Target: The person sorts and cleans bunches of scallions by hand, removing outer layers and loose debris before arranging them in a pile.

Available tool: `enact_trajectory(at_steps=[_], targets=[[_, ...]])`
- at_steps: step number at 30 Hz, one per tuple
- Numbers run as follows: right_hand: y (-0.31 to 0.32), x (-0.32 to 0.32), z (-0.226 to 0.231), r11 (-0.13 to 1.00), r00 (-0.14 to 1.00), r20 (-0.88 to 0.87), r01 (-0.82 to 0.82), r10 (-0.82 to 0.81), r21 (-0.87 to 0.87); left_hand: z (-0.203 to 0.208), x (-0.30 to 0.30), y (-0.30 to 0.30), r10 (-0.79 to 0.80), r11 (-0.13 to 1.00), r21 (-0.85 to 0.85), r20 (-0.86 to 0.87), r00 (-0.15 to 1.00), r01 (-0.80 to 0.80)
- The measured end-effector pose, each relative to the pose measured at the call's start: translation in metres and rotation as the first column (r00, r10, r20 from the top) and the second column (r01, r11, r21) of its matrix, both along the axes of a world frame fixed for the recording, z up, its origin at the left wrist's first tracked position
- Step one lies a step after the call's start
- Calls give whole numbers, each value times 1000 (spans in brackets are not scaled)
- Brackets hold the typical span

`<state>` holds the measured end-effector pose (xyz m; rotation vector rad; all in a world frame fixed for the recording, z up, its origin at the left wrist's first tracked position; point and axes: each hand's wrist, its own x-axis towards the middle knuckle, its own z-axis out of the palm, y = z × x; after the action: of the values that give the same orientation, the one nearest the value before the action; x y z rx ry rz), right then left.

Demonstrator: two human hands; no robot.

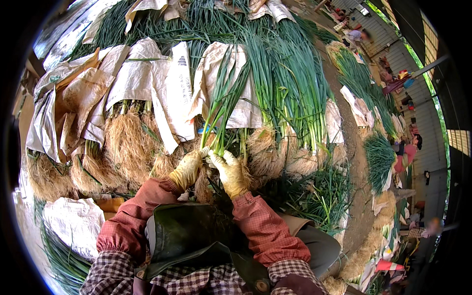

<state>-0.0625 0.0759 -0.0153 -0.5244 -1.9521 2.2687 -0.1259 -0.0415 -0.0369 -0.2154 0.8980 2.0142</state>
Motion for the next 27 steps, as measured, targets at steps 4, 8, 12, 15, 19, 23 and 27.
enact_trajectory(at_steps=[4, 8, 12, 15, 19, 23, 27], targets=[[-14, 28, 31, 995, 997, -50, -59, 55, -85, -35, -6, 6, 210, 957, -173, -143, 967, -233], [24, 37, 57, 949, 955, -295, -76, -19, -306, -35, -14, -3, 400, 873, -296, -22, 916, -388], [75, 17, 50, 944, 997, -71, -2, -22, -329, 6, -3, 1, -22, 983, 180, 300, 954, -34], [56, -22, -13, 781, 980, 94, -78, 173, -620, 1, 2, -2, -288, 853, 490, 152, 946, 181], [31, -37, -6, 836, 961, 180, -80, 210, -543, 30, 15, -12, -294, 955, 84, 126, 948, 285], [33, -44, -32, 958, 964, 249, 157, -96, -239, 2, 12, -15, -299, 943, -115, 128, 946, 314], [22, -43, -44, 944, 897, 367, 308, -247, -115, -7, 15, -14, -234, 958, -170, -10, 972, 229]])
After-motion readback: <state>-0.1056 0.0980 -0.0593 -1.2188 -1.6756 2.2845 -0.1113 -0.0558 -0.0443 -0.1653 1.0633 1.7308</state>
